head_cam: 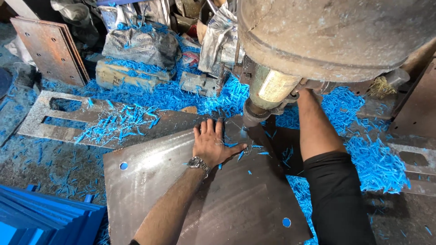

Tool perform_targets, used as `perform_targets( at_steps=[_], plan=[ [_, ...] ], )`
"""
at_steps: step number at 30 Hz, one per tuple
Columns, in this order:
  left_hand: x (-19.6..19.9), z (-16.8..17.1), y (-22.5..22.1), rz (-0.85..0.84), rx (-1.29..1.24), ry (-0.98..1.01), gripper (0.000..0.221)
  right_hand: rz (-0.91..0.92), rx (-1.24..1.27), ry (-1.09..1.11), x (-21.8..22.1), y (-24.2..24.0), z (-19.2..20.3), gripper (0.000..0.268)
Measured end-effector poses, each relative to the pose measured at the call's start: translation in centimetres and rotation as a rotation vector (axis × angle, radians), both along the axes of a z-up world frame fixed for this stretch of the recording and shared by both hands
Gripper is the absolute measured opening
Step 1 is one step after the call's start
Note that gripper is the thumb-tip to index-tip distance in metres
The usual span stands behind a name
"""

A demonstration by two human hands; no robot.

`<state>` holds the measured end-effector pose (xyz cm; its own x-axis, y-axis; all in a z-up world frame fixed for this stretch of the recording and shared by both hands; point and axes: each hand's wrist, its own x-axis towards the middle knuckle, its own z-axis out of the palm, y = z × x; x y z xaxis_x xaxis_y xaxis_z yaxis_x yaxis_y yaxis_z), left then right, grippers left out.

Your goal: Drilling holes into plastic plates using a drill press and a metal template.

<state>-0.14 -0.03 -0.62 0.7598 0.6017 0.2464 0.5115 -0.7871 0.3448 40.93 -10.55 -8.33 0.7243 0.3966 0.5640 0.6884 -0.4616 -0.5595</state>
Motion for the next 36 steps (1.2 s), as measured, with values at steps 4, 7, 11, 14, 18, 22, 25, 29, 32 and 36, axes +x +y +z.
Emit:
perform_targets(
  at_steps=[4,7,11,14,18,22,25,29,32,36],
  plan=[
    [0.4,-0.1,0.0,0.011,-0.004,-0.006,0.115,-0.025,-0.08,-0.02,-1.1,-0.5,2.0,0.033],
    [0.4,-0.5,0.6,0.0,-0.015,-0.016,0.118,-0.036,-0.133,-0.024,-2.0,-0.1,2.4,0.032],
    [0.3,-1.1,0.6,-0.017,-0.002,-0.065,0.12,-0.072,-0.221,-0.02,-0.9,-1.1,0.0,0.032],
    [0.5,-0.7,0.0,0.04,0.009,-0.029,0.117,-0.086,-0.263,-0.042,1.7,0.1,-1.1,0.032],
    [-0.1,-0.6,0.3,-0.012,-0.035,0.033,0.12,-0.125,-0.358,-0.027,3.1,-1.8,-5.3,0.033],
    [0.3,0.5,0.5,-0.019,-0.027,0.018,0.118,-0.165,-0.421,-0.066,5.8,-1.3,-4.2,0.034],
    [0.2,0.3,0.1,0.019,-0.015,0.018,0.112,-0.196,-0.484,-0.066,10.3,-4.2,-11.5,0.035],
    [0.5,-0.2,0.3,0.028,-0.021,-0.027,0.109,-0.034,-0.477,0.335,-11.7,-6.9,4.8,0.056],
    [0.6,-0.4,0.0,0.048,-0.014,-0.012,0.108,0.262,-0.51,0.468,-24.4,-14.2,15.9,0.065],
    [-0.2,-0.2,0.7,-0.088,0.023,0.021,0.119,0.74,-0.03,0.653,-27.1,-20.2,23.1,0.05]
  ],
)
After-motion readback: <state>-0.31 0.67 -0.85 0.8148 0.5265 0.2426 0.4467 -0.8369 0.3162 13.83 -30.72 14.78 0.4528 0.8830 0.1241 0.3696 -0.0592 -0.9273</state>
